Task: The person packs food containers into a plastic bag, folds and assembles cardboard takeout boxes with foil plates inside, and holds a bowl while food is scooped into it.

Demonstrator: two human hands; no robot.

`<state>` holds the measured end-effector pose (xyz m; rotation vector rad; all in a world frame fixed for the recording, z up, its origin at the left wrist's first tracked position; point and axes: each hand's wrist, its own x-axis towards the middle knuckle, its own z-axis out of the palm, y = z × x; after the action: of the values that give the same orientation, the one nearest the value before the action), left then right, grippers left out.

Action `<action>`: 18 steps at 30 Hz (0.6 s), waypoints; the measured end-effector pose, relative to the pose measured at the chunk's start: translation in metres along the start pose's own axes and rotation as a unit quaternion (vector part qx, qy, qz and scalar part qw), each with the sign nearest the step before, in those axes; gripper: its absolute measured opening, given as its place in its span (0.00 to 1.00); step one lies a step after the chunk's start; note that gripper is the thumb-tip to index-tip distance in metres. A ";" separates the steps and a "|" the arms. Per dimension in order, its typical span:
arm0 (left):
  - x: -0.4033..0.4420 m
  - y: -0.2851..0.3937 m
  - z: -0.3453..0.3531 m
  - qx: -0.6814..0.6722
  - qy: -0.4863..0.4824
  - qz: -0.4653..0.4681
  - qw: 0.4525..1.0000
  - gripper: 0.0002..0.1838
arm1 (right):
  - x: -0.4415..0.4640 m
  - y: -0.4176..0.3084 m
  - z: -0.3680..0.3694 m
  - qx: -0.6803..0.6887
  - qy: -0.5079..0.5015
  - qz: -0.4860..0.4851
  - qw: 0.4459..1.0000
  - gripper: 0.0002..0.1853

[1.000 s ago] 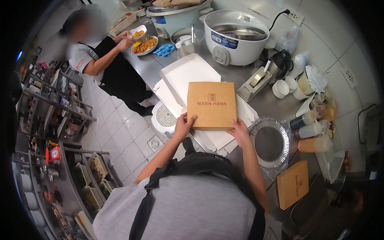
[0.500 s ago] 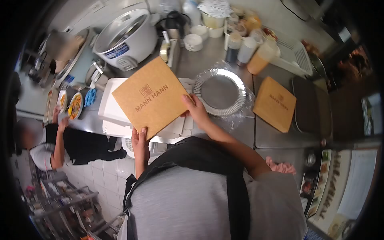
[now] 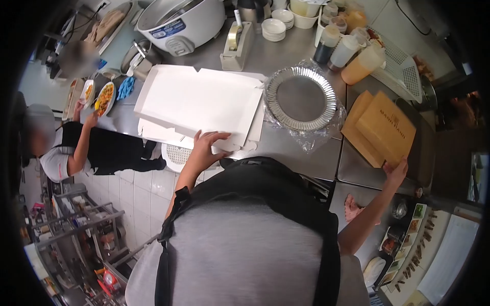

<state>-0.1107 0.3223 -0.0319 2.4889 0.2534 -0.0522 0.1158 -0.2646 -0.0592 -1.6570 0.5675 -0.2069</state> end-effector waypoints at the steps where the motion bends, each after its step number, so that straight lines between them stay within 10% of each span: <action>1: 0.004 0.002 0.005 0.002 -0.004 0.002 1.000 0.28 | 0.014 0.020 -0.010 -0.017 -0.025 0.023 0.999 0.32; 4: 0.019 -0.007 0.012 0.040 -0.039 0.048 0.997 0.26 | 0.030 0.043 -0.017 -0.073 -0.071 0.150 0.983 0.35; 7: 0.027 -0.010 0.000 -0.023 -0.063 -0.023 0.998 0.17 | 0.038 0.037 -0.009 -0.378 -0.012 0.039 0.925 0.38; 13: 0.016 -0.006 -0.017 -0.005 0.068 -0.014 0.998 0.06 | 0.010 -0.035 0.069 -0.375 0.053 -0.262 0.888 0.31; 18: -0.012 0.014 -0.048 0.020 0.201 0.018 0.979 0.09 | -0.115 -0.067 0.235 -0.088 -0.290 -0.306 0.903 0.15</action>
<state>-0.1209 0.3377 0.0160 2.5250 0.3769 0.4682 0.1382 0.0004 -0.0141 -1.9197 -0.4108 -0.1041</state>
